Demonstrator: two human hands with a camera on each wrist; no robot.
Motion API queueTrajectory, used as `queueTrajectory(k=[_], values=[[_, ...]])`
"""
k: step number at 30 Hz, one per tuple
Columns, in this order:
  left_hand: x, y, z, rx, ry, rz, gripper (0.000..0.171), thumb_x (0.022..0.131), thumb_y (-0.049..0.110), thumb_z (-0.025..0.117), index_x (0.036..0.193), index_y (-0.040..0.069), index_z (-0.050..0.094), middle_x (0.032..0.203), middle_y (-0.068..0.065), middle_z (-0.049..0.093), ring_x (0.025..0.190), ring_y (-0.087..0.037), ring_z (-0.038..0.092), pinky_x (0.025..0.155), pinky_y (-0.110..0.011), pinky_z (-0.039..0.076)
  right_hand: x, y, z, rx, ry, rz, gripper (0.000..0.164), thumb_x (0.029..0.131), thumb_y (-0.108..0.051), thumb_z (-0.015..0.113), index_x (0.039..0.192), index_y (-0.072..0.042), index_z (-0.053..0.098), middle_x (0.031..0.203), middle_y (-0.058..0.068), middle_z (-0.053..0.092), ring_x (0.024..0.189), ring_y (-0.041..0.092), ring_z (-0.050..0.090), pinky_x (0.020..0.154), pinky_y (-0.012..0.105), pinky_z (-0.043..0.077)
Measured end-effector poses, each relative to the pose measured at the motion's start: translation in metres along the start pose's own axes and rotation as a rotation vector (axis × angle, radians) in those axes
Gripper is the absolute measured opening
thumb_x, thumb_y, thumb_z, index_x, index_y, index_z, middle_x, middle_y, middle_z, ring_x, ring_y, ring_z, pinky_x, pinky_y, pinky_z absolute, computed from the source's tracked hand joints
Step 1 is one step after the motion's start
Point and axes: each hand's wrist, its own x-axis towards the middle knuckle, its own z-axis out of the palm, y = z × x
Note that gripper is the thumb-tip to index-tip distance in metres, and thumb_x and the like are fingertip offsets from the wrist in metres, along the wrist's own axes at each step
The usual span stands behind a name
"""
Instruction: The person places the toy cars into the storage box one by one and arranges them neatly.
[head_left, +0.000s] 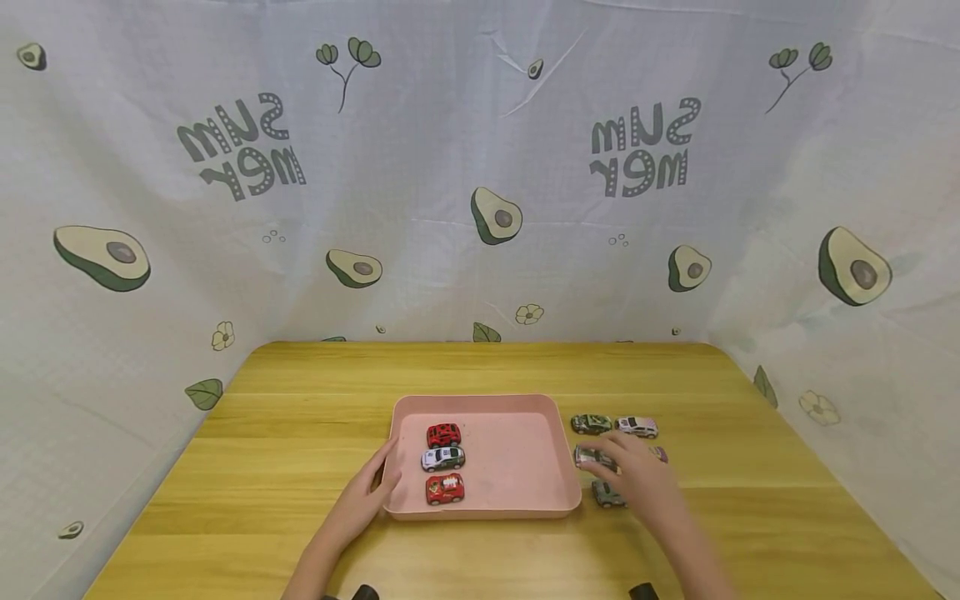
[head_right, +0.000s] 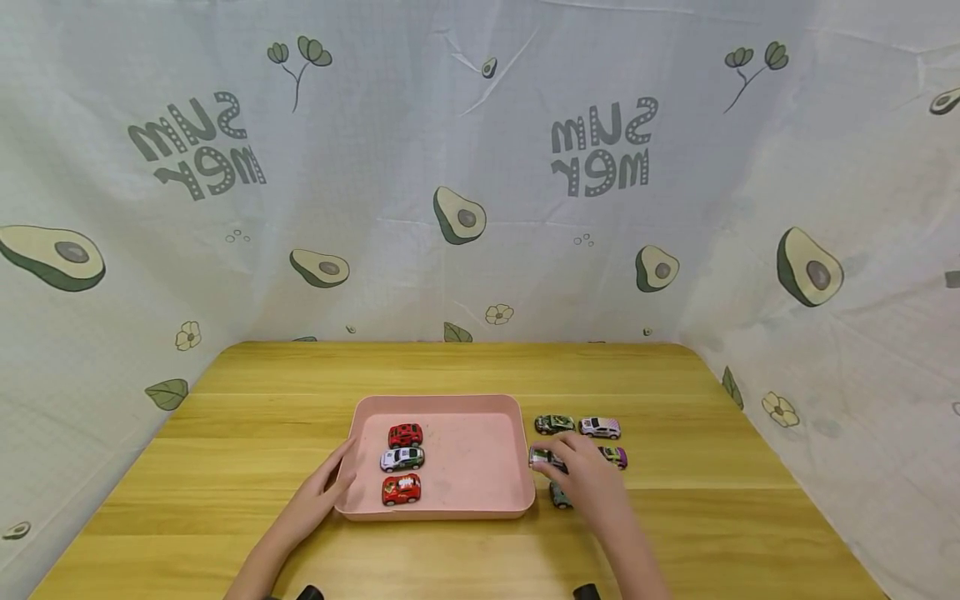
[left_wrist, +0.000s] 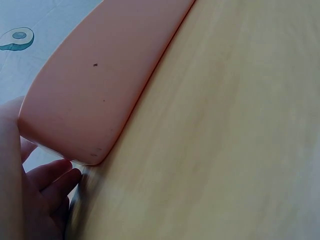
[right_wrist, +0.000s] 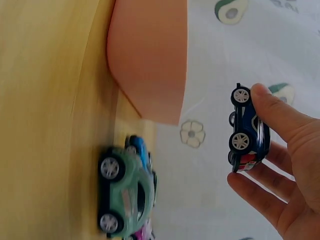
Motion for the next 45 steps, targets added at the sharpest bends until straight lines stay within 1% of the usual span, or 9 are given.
queueTrajectory(k=[6, 13, 19, 22, 28, 30, 36, 41, 45], values=[[0.000, 0.000, 0.000, -0.012, 0.001, -0.003, 0.055, 0.091, 0.037, 0.051, 0.142, 0.024, 0.032, 0.148, -0.011, 0.030, 0.137, -0.033, 0.023, 0.112, -0.051, 0.020, 0.010, -0.013, 0.012, -0.028, 0.136, -0.174, 0.025, 0.068, -0.023, 0.076, 0.091, -0.020, 0.069, 0.087, -0.006, 0.061, 0.076, 0.011, 0.057, 0.056, 0.017, 0.048], [-0.002, 0.002, -0.001, -0.028, -0.003, -0.016, 0.055, 0.090, 0.039, 0.052, 0.141, 0.027, 0.034, 0.148, -0.010, 0.029, 0.138, -0.031, 0.023, 0.113, -0.048, 0.019, 0.018, -0.028, 0.029, 0.032, 0.113, -0.208, 0.023, 0.068, -0.024, 0.076, 0.089, -0.023, 0.068, 0.088, -0.006, 0.062, 0.076, 0.010, 0.056, 0.055, 0.016, 0.048], [-0.002, 0.002, -0.001, -0.025, 0.000, -0.012, 0.055, 0.090, 0.039, 0.052, 0.140, 0.026, 0.034, 0.148, -0.010, 0.030, 0.138, -0.030, 0.023, 0.113, -0.047, 0.020, 0.023, -0.044, 0.045, 0.025, 0.136, -0.302, 0.021, 0.067, -0.028, 0.075, 0.087, -0.023, 0.069, 0.085, -0.007, 0.061, 0.070, 0.007, 0.055, 0.050, 0.010, 0.042], [-0.002, 0.001, 0.000, -0.020, 0.003, -0.006, 0.055, 0.091, 0.038, 0.052, 0.141, 0.026, 0.034, 0.148, -0.010, 0.030, 0.137, -0.030, 0.024, 0.113, -0.047, 0.021, 0.025, -0.051, 0.053, 0.026, 0.090, -0.311, 0.020, 0.069, -0.031, 0.073, 0.088, -0.024, 0.069, 0.085, -0.008, 0.061, 0.073, 0.007, 0.056, 0.053, 0.012, 0.045], [-0.001, 0.000, 0.001, -0.013, 0.004, 0.001, 0.055, 0.091, 0.036, 0.052, 0.141, 0.024, 0.033, 0.148, -0.011, 0.030, 0.137, -0.030, 0.025, 0.113, -0.046, 0.021, 0.027, -0.063, 0.068, 0.034, -0.033, -0.306, 0.020, 0.072, -0.034, 0.070, 0.089, -0.024, 0.069, 0.085, -0.010, 0.061, 0.082, 0.007, 0.057, 0.074, 0.022, 0.051], [-0.001, 0.000, 0.001, -0.012, 0.003, -0.003, 0.055, 0.091, 0.037, 0.052, 0.141, 0.024, 0.033, 0.148, -0.011, 0.030, 0.137, -0.031, 0.024, 0.113, -0.046, 0.021, 0.027, -0.067, 0.072, 0.037, -0.079, -0.308, 0.019, 0.073, -0.034, 0.069, 0.089, -0.025, 0.069, 0.086, -0.011, 0.061, 0.082, 0.007, 0.057, 0.076, 0.023, 0.051], [-0.001, 0.001, 0.001, -0.011, 0.007, -0.005, 0.055, 0.091, 0.037, 0.051, 0.141, 0.025, 0.033, 0.148, -0.011, 0.030, 0.137, -0.030, 0.025, 0.113, -0.046, 0.021, 0.029, -0.074, 0.076, 0.073, -0.252, -0.241, 0.018, 0.077, -0.038, 0.066, 0.092, -0.028, 0.068, 0.091, -0.014, 0.061, 0.086, 0.007, 0.056, 0.070, 0.025, 0.050], [-0.001, 0.000, 0.001, -0.016, 0.008, 0.000, 0.055, 0.091, 0.036, 0.052, 0.141, 0.024, 0.033, 0.148, -0.011, 0.031, 0.137, -0.030, 0.025, 0.113, -0.046, 0.021, 0.031, -0.075, 0.079, 0.076, -0.306, -0.220, 0.017, 0.077, -0.039, 0.066, 0.091, -0.030, 0.067, 0.094, -0.013, 0.061, 0.087, 0.008, 0.057, 0.060, 0.025, 0.048], [0.000, 0.001, 0.000, -0.020, 0.014, 0.012, 0.055, 0.091, 0.034, 0.053, 0.141, 0.022, 0.034, 0.147, -0.012, 0.031, 0.137, -0.030, 0.026, 0.112, -0.046, 0.022, 0.035, -0.075, 0.081, 0.094, -0.338, -0.219, 0.016, 0.078, -0.037, 0.066, 0.092, -0.029, 0.067, 0.094, -0.012, 0.061, 0.086, 0.007, 0.057, 0.059, 0.022, 0.047]])
